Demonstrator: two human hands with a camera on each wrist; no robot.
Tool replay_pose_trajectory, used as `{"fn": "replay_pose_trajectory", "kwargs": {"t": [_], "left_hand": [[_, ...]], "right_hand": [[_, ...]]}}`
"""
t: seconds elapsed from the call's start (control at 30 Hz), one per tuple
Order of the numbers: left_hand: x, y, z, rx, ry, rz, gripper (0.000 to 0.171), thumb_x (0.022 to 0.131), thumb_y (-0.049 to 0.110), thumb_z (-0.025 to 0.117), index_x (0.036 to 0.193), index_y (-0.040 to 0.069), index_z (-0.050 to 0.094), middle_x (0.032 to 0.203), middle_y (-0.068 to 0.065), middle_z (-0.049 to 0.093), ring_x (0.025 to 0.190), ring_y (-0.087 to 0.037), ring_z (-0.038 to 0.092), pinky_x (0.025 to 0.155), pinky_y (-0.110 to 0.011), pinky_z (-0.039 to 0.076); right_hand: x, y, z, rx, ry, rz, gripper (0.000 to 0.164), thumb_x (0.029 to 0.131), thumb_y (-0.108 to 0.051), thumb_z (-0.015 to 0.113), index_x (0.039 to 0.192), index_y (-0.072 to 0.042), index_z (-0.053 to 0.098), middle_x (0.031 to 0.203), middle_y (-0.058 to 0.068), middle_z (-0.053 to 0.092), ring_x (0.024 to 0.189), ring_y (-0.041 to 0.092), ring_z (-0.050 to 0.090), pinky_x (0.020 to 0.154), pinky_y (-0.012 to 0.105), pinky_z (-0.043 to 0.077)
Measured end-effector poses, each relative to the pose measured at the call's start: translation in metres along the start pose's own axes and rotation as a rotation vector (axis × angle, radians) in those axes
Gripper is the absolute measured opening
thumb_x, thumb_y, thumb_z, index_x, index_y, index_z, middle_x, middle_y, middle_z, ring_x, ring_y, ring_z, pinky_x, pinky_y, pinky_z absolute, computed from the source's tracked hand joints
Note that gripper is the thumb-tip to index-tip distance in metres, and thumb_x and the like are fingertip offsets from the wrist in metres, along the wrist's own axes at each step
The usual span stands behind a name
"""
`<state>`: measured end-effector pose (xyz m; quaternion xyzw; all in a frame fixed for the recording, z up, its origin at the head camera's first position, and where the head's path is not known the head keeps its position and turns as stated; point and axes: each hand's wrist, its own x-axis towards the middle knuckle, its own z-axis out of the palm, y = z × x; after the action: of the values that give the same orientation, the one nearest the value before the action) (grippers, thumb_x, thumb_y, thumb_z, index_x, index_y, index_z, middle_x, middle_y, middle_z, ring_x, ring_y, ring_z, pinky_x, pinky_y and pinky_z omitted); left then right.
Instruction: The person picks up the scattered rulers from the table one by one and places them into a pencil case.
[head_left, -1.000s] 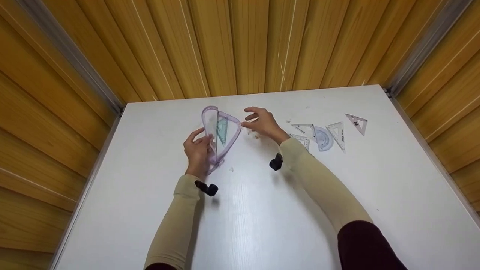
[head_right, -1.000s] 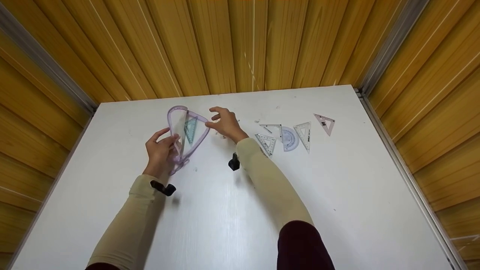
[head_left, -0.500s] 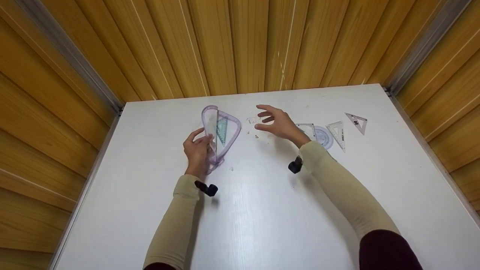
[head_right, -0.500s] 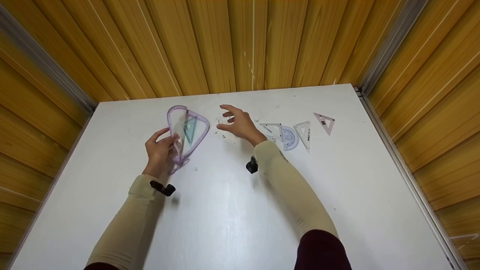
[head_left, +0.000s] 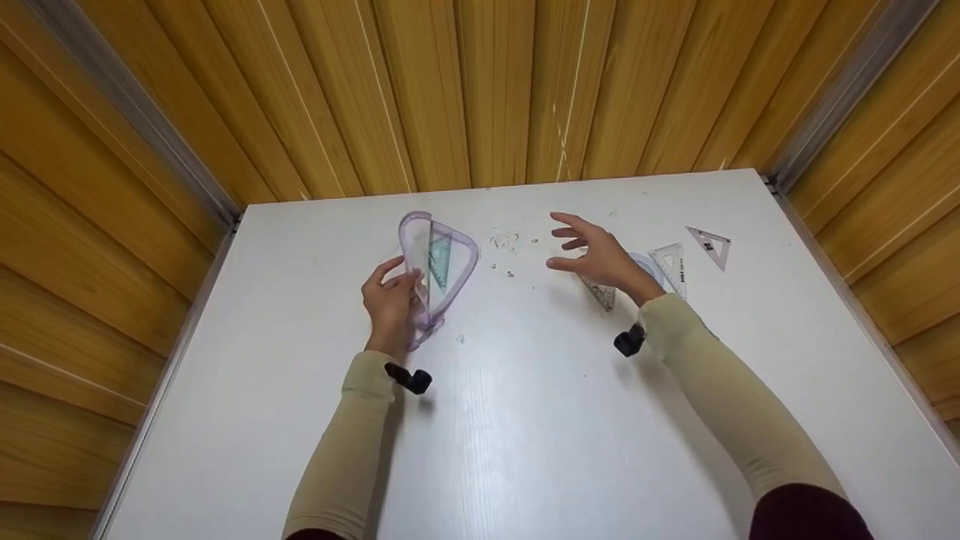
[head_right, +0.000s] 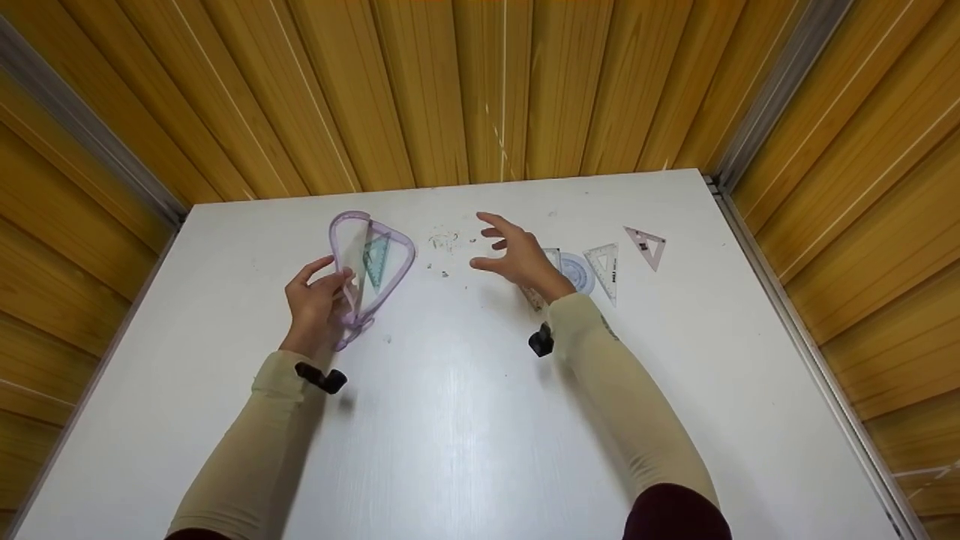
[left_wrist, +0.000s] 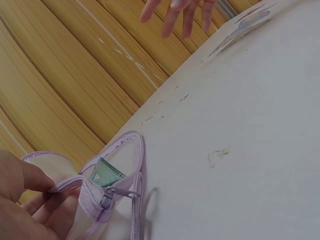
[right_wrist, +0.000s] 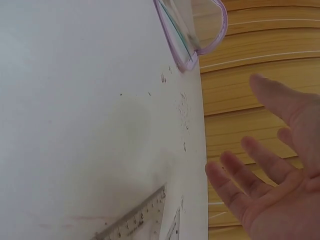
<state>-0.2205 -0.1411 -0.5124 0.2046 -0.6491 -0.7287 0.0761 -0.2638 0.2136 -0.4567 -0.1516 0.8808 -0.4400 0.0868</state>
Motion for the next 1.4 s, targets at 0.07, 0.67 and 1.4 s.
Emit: {"fn": "replay_pose_trajectory", "kwargs": {"t": [0.07, 0.67, 1.4], "left_hand": [[0.000, 0.001, 0.000, 0.001, 0.005, -0.001, 0.034, 0.095, 0.009, 0.074, 0.129, 0.015, 0.069, 0.103, -0.012, 0.076, 0.085, -0.023, 0.071, 0.065, -0.026, 0.054], [0.005, -0.001, 0.001, -0.030, 0.002, 0.014, 0.038, 0.094, 0.004, 0.073, 0.132, 0.007, 0.067, 0.100, -0.015, 0.077, 0.077, -0.022, 0.071, 0.056, -0.023, 0.051], [0.003, -0.001, 0.003, -0.014, 0.002, -0.015, 0.041, 0.094, 0.008, 0.075, 0.134, 0.009, 0.066, 0.104, -0.014, 0.076, 0.086, -0.024, 0.072, 0.064, -0.026, 0.054]], "right_hand": [[-0.004, 0.003, -0.005, -0.003, 0.003, 0.003, 0.085, 0.089, -0.030, 0.082, 0.160, -0.032, 0.035, 0.152, 0.006, 0.053, 0.134, 0.029, 0.053, 0.103, 0.050, 0.049], [-0.030, 0.036, -0.031, -0.063, 0.035, 0.014, 0.088, 0.089, -0.034, 0.082, 0.161, -0.028, 0.033, 0.153, 0.011, 0.051, 0.136, 0.037, 0.049, 0.106, 0.055, 0.044], [-0.057, 0.067, -0.028, -0.196, 0.049, 0.094, 0.096, 0.081, -0.043, 0.087, 0.160, -0.028, 0.036, 0.157, 0.010, 0.044, 0.131, 0.038, 0.037, 0.106, 0.062, 0.036]]}}
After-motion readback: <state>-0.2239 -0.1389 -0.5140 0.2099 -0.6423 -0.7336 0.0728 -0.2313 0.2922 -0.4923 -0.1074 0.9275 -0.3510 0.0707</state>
